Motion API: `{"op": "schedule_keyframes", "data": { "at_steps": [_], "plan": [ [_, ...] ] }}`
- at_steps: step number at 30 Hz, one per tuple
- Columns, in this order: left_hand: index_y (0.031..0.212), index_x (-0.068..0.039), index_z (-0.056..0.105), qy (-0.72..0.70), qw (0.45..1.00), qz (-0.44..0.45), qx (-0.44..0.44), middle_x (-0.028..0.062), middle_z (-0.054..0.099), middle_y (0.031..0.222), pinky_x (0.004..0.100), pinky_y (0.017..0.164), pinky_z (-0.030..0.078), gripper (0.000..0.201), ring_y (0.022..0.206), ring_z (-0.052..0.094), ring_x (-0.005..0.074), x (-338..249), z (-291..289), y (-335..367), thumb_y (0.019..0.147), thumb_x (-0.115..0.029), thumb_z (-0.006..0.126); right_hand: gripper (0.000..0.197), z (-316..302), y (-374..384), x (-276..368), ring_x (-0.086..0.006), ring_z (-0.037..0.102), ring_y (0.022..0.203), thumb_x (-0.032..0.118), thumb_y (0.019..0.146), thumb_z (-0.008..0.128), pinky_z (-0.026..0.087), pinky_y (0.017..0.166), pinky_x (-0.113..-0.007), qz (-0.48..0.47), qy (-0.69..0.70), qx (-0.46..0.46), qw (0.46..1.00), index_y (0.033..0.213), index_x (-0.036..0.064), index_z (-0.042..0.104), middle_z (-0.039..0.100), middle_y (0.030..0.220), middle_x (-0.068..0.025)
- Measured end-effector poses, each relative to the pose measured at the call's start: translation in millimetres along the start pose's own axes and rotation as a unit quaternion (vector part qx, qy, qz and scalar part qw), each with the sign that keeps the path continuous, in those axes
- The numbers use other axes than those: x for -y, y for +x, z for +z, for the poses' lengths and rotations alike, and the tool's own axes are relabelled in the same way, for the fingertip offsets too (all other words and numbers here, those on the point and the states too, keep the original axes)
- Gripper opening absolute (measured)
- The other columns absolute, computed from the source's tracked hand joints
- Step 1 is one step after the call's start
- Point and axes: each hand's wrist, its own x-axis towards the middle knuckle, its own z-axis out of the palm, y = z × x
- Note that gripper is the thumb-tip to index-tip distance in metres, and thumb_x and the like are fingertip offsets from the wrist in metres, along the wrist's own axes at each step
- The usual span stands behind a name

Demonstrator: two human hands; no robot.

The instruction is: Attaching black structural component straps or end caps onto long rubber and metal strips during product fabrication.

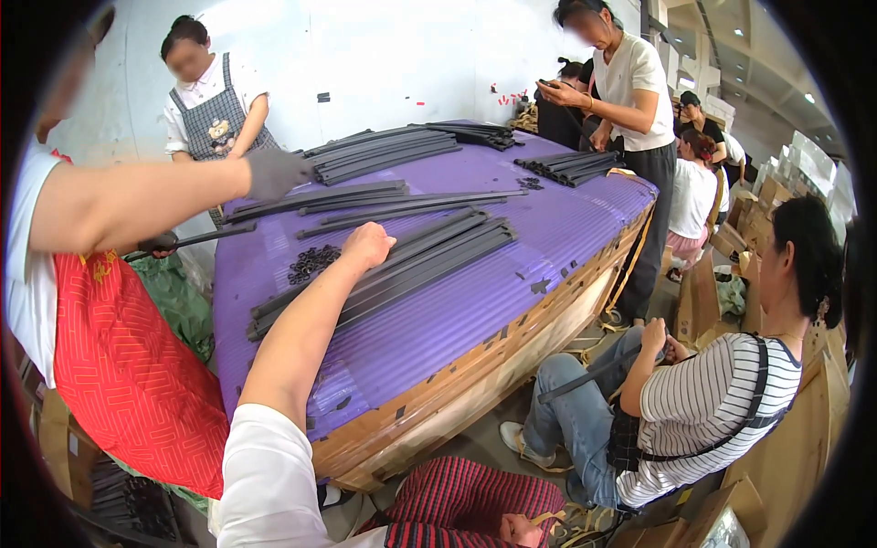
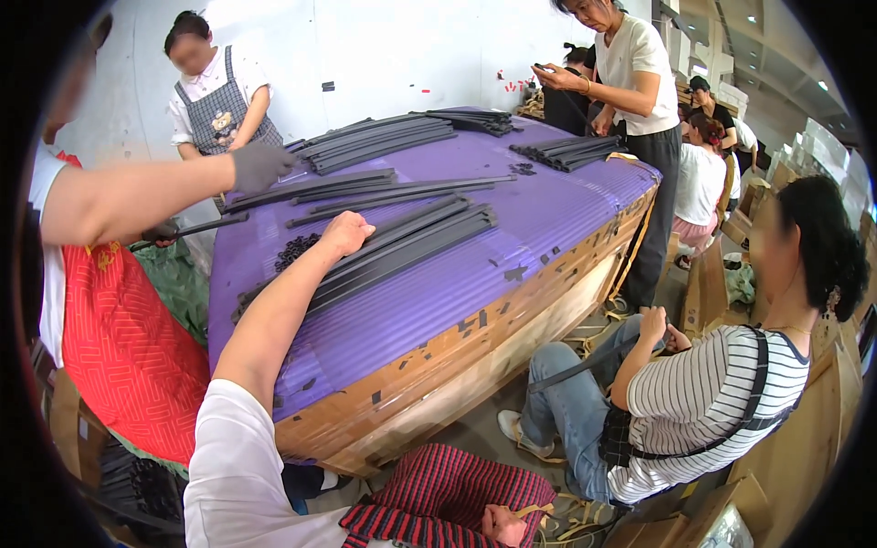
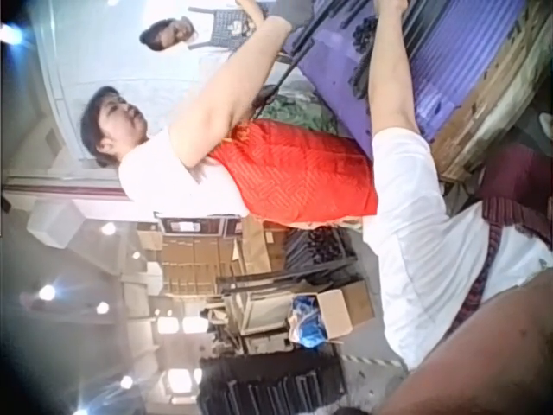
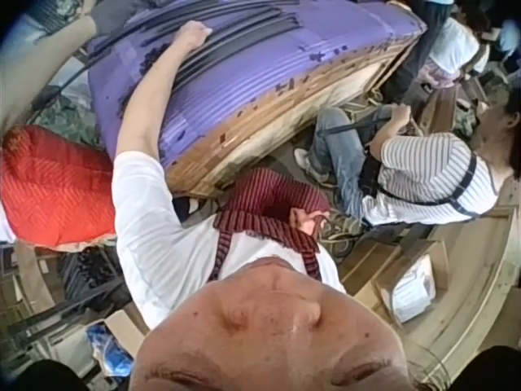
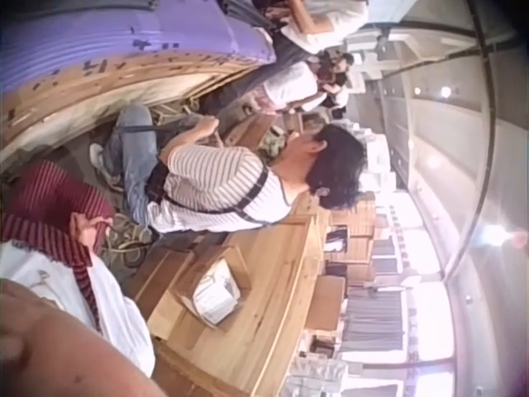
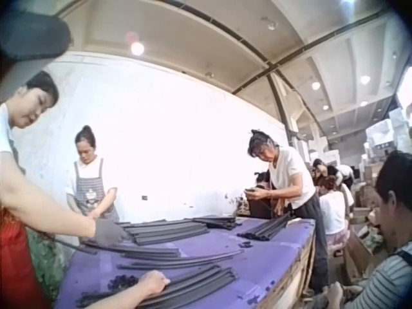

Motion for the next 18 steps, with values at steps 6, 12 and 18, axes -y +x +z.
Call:
{"op": "schedule_keyframes", "data": {
  "at_steps": [6,12,18],
  "plan": [
    [0.091,-0.003,0.062,0.026,1.000,-0.011,-0.007,0.0187,0.059,0.098,0.0402,0.078,0.044,0.033,0.094,0.055,0.0338,8,6,10,0.083,-0.033,0.051,0.010,11,-9,-15,-0.0289,0.056,0.053,0.016,0.082,0.052,0.045,0.058,-0.038,0.006,-0.023,0.034,0.999,0.087,0.0098,0.058,0.060,0.078,-0.0110],
    [0.091,-0.002,0.061,0.010,1.000,-0.013,0.003,0.0190,0.059,0.098,0.0409,0.078,0.044,0.035,0.095,0.054,0.0348,-5,3,5,0.085,-0.033,0.047,0.011,12,-7,-20,-0.0294,0.056,0.053,0.016,0.082,0.053,0.045,0.054,-0.039,0.010,0.000,0.029,1.000,0.087,0.0093,0.058,0.059,0.076,-0.0116],
    [0.092,-0.004,0.061,0.050,0.998,0.001,-0.047,0.0183,0.059,0.098,0.0415,0.079,0.044,0.031,0.096,0.054,0.0337,3,1,5,0.086,-0.030,0.046,0.011,12,-3,-21,-0.0291,0.057,0.055,0.016,0.079,0.056,0.044,0.054,-0.040,-0.007,0.019,0.014,1.000,0.087,0.0094,0.059,0.059,0.072,-0.0124]
  ]
}}
